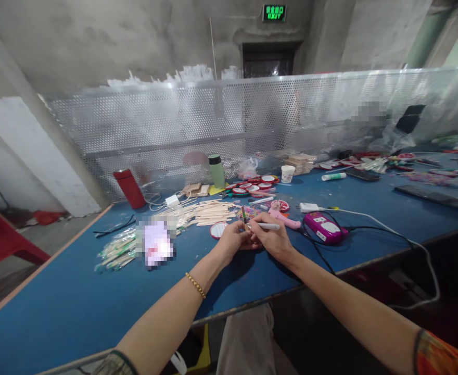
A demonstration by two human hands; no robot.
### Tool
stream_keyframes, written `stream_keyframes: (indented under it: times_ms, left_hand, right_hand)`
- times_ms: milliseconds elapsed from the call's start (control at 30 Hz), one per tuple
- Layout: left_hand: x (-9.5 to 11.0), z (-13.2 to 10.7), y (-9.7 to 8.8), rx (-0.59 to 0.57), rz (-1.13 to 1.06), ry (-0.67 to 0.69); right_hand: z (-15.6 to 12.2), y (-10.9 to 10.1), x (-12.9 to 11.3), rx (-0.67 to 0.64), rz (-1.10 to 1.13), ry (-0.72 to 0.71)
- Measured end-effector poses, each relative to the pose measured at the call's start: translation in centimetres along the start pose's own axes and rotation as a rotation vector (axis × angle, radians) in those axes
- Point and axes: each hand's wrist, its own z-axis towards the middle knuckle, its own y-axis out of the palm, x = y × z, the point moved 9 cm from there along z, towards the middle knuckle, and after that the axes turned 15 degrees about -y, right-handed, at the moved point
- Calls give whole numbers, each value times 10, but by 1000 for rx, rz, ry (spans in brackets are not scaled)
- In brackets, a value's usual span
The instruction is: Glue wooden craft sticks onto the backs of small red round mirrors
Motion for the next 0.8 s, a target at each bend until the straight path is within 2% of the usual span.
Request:
stream_keyframes:
  times_ms: [233,500,800]
  left_hand:
    - [0,2,-1,7,-4,17]
    - [1,0,0,1,1,-1]
    - [0,1,-1,2,1,9]
  right_hand:
    - [3,1,-3,-17,-44,-36]
    - [0,-3,1,42,-9,-3]
    - [1,-1,1,20,-17,3]
